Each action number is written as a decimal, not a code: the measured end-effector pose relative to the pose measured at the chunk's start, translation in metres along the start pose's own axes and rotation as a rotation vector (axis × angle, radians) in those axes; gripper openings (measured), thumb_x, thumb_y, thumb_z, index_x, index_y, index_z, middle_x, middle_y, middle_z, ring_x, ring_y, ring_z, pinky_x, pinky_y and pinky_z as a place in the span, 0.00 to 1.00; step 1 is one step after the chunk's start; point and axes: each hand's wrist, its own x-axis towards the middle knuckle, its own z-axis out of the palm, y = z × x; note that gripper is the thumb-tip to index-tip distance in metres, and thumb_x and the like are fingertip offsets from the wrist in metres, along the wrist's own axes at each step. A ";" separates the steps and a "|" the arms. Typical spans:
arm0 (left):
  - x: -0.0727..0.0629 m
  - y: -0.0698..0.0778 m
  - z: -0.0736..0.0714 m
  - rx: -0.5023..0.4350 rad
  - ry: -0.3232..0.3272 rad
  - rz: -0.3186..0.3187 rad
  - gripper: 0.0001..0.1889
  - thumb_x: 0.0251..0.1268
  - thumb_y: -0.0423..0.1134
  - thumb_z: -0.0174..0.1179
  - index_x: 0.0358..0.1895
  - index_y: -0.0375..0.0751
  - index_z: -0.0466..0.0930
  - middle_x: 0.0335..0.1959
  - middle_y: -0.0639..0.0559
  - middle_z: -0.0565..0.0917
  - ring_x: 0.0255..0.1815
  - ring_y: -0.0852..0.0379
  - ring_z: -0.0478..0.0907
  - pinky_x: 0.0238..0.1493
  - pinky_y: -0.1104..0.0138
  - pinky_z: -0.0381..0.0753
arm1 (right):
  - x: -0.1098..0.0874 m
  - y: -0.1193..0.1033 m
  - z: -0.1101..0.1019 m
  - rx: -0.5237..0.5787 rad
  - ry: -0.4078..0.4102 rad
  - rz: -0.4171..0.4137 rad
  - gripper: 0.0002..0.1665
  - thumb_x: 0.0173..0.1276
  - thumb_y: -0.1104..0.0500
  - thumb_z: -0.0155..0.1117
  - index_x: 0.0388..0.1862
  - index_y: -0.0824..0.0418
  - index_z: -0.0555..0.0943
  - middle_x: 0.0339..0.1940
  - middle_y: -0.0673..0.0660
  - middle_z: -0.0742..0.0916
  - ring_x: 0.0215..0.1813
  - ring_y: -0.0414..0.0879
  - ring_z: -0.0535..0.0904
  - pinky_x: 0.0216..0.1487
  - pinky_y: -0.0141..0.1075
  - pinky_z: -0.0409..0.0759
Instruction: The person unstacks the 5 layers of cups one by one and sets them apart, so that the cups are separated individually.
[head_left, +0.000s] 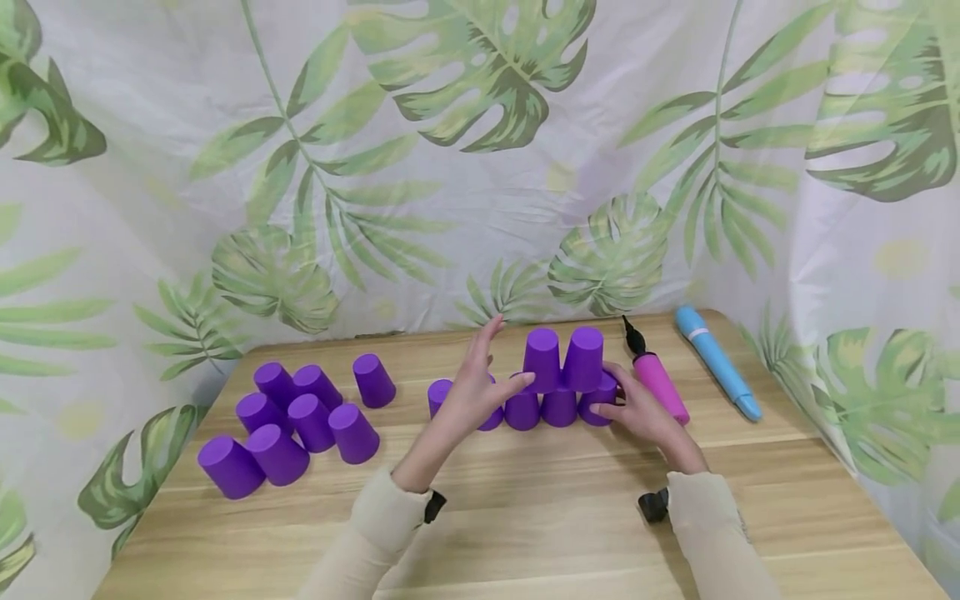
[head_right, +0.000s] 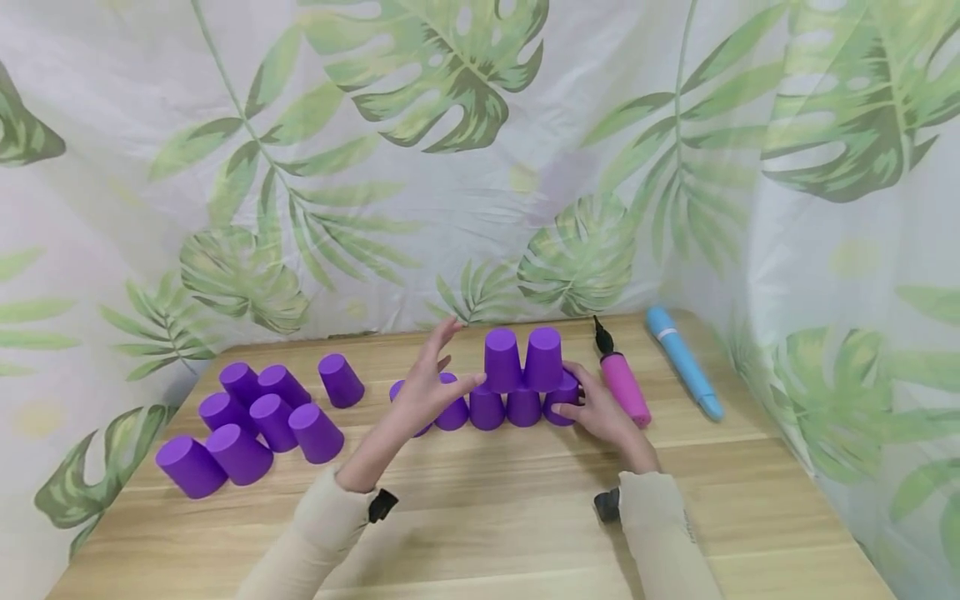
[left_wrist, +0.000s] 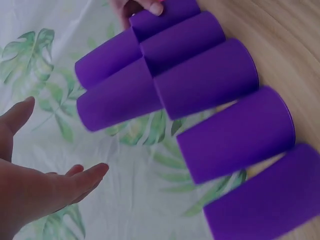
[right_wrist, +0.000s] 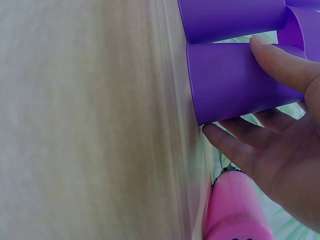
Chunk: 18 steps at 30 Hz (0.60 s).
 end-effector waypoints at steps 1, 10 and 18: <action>0.004 -0.002 0.005 0.000 0.005 -0.003 0.45 0.57 0.36 0.68 0.75 0.40 0.50 0.70 0.41 0.62 0.72 0.45 0.57 0.67 0.49 0.65 | 0.000 0.000 0.000 0.000 -0.001 -0.002 0.41 0.64 0.65 0.67 0.72 0.66 0.59 0.61 0.72 0.75 0.61 0.67 0.73 0.59 0.56 0.75; 0.022 -0.015 0.029 -0.050 -0.016 -0.037 0.44 0.57 0.38 0.69 0.74 0.38 0.51 0.67 0.38 0.65 0.70 0.40 0.60 0.66 0.48 0.67 | 0.000 -0.003 -0.002 0.008 0.002 -0.001 0.41 0.64 0.64 0.67 0.72 0.66 0.58 0.60 0.73 0.76 0.61 0.67 0.73 0.58 0.56 0.75; 0.026 -0.022 0.043 -0.023 -0.012 -0.040 0.41 0.57 0.36 0.68 0.72 0.39 0.55 0.63 0.38 0.71 0.62 0.40 0.70 0.63 0.48 0.71 | -0.002 -0.003 0.000 0.028 0.000 -0.001 0.42 0.63 0.63 0.68 0.73 0.65 0.58 0.60 0.72 0.76 0.61 0.66 0.73 0.58 0.56 0.75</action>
